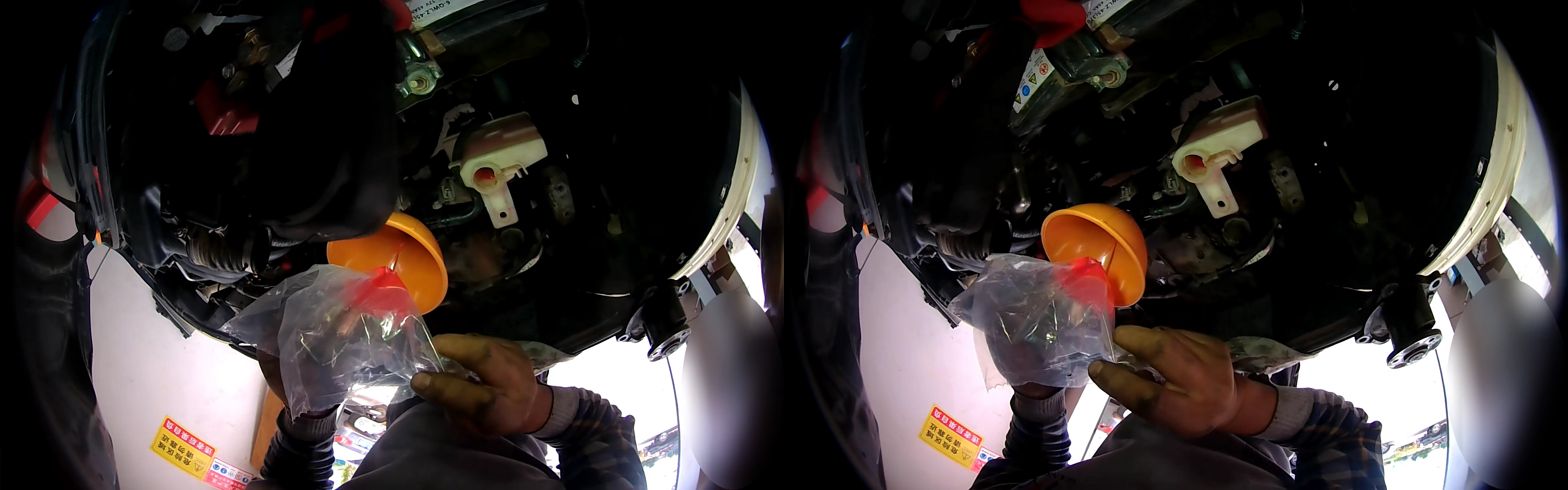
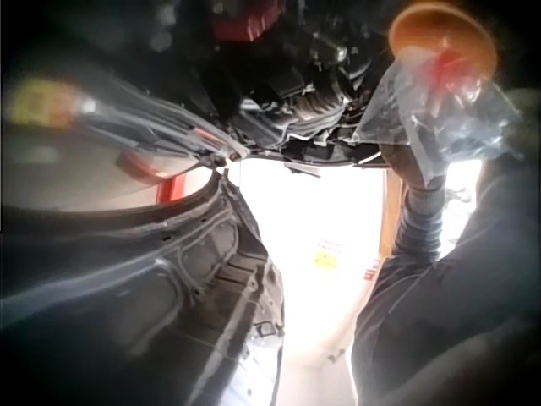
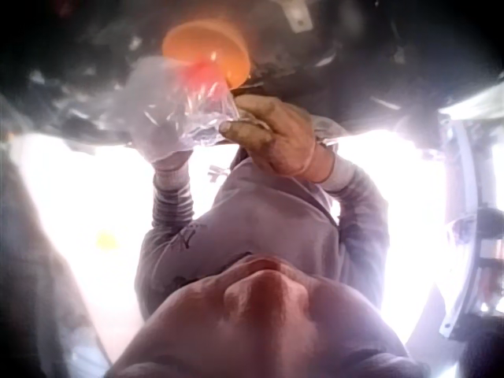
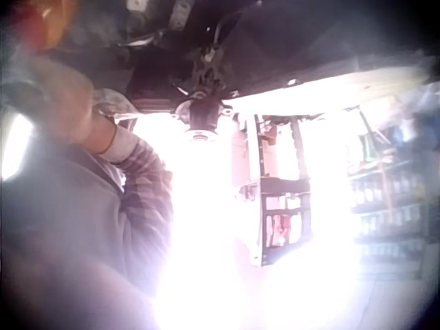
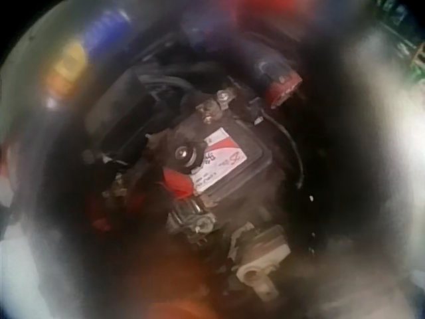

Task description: The person pours a red liquid from a yellow bowl into a car engine using a funnel. The person repeatedly lifts the bowl, pours the liquid, and then sets the bowl down on the floor. The person also handles a plastic bag containing the funnel and wipes the engine area with a cloth.

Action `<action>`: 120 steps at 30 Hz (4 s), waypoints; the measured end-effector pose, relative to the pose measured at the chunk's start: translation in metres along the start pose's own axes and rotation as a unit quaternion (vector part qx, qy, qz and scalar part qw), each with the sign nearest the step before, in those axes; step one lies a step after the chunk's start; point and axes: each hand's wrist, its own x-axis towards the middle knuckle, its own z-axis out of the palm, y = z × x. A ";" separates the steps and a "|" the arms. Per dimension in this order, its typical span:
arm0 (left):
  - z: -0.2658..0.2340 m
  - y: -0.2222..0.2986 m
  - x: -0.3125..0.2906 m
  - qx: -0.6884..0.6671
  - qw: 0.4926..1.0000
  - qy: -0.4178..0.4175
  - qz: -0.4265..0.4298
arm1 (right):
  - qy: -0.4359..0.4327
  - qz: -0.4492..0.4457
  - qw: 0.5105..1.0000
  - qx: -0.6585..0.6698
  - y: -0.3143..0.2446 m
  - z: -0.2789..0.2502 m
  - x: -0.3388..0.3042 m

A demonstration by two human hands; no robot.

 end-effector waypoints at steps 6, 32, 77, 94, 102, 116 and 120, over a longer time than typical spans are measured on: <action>-0.013 0.000 -0.003 0.023 1.000 0.021 -0.005 | 0.011 -0.003 1.000 -0.009 0.004 -0.001 0.001; -0.030 0.010 -0.010 0.129 0.985 0.117 0.002 | 0.002 0.005 1.000 -0.030 0.006 -0.007 0.003; 0.002 0.008 0.044 0.370 0.909 0.076 0.179 | 0.113 0.156 0.977 -0.094 0.019 0.001 0.020; -0.008 0.019 0.047 0.549 0.792 0.012 0.268 | 0.071 -0.049 0.949 -0.304 0.005 0.005 0.038; 0.004 0.014 0.059 0.616 0.714 0.050 0.330 | 0.069 -0.073 0.941 -0.323 0.020 0.007 0.048; -0.017 0.011 0.069 0.551 0.759 0.138 0.318 | 0.149 0.134 0.969 -0.148 0.034 0.001 0.033; -0.021 0.003 0.070 0.391 0.887 0.154 0.193 | 0.183 0.127 0.972 -0.076 0.048 -0.001 0.032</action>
